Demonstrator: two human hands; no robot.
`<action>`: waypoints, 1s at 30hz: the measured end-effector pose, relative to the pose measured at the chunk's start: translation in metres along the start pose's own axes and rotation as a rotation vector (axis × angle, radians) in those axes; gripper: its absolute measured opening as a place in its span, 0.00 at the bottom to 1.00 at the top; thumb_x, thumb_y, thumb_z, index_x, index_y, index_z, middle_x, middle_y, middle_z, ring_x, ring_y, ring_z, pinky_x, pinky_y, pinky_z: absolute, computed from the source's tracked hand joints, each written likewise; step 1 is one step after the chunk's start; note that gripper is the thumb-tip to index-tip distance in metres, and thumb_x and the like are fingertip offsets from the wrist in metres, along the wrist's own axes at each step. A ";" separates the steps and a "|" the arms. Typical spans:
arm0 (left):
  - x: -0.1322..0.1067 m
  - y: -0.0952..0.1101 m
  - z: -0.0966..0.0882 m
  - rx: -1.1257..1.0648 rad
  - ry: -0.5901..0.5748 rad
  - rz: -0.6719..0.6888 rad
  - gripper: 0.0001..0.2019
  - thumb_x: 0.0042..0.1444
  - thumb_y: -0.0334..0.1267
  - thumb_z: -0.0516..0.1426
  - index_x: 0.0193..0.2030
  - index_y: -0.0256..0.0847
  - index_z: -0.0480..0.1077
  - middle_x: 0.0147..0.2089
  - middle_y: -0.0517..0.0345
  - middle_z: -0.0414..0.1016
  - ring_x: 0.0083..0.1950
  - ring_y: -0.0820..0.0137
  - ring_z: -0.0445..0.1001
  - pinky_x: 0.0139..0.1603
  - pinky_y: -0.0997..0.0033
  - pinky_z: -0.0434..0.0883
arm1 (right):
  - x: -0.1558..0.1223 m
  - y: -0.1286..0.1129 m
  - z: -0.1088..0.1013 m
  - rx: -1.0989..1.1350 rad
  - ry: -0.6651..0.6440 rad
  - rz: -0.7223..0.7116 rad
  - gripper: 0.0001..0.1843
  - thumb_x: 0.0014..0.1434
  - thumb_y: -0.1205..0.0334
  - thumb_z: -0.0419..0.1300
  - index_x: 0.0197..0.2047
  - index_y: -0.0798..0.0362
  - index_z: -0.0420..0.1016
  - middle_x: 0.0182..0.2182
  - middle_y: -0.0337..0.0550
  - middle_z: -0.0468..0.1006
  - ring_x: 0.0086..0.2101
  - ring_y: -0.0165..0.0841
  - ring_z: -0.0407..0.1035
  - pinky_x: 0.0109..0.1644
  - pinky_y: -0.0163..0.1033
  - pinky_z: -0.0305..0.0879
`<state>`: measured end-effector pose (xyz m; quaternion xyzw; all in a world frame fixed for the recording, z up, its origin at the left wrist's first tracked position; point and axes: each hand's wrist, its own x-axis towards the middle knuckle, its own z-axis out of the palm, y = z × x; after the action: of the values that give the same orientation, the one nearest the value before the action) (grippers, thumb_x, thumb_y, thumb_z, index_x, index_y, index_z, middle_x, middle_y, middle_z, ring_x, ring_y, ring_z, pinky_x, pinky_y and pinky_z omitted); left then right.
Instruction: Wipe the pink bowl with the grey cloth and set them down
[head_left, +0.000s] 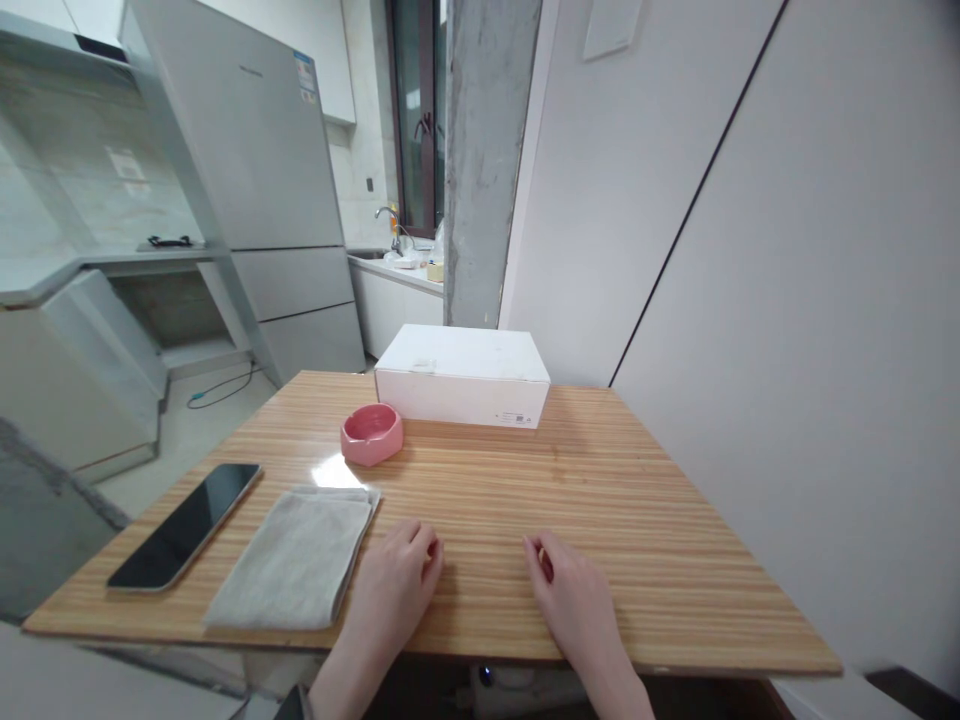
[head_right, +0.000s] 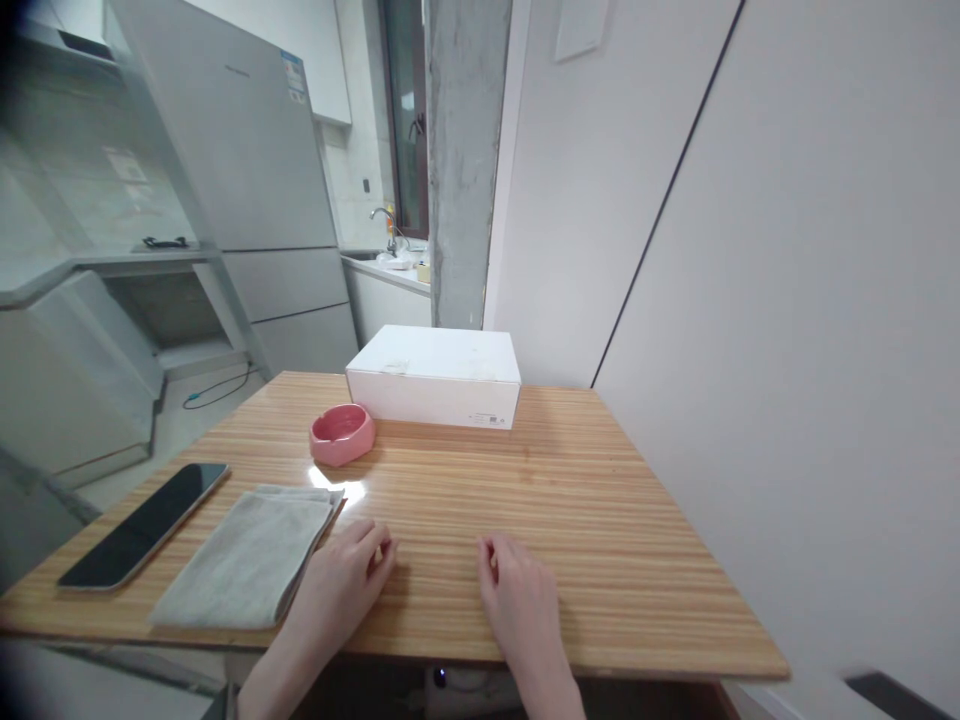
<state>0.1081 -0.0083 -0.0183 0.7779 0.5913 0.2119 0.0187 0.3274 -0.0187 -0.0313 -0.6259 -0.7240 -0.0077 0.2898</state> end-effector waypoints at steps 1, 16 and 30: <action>0.001 0.000 0.001 0.012 -0.002 0.007 0.11 0.59 0.33 0.48 0.28 0.41 0.67 0.30 0.58 0.71 0.33 0.69 0.71 0.33 0.70 0.66 | 0.000 0.000 0.003 -0.008 -0.007 0.000 0.18 0.65 0.56 0.45 0.29 0.50 0.68 0.22 0.38 0.74 0.23 0.31 0.70 0.27 0.35 0.54; 0.005 -0.033 -0.013 0.049 -0.082 -0.038 0.12 0.62 0.37 0.46 0.29 0.42 0.64 0.29 0.59 0.73 0.31 0.69 0.72 0.31 0.71 0.62 | -0.005 0.003 0.016 -0.120 -0.054 -0.099 0.14 0.65 0.59 0.45 0.28 0.49 0.62 0.23 0.37 0.71 0.24 0.33 0.68 0.28 0.35 0.51; -0.008 -0.019 0.002 0.104 -0.128 -0.001 0.12 0.62 0.36 0.45 0.30 0.43 0.65 0.31 0.58 0.75 0.35 0.66 0.74 0.33 0.69 0.64 | -0.007 0.003 0.015 -0.088 -0.036 -0.105 0.14 0.65 0.59 0.45 0.28 0.49 0.61 0.23 0.37 0.70 0.24 0.32 0.67 0.29 0.35 0.52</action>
<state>0.0897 -0.0094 -0.0282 0.7895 0.5994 0.1309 0.0160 0.3240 -0.0185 -0.0477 -0.5992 -0.7599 -0.0435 0.2480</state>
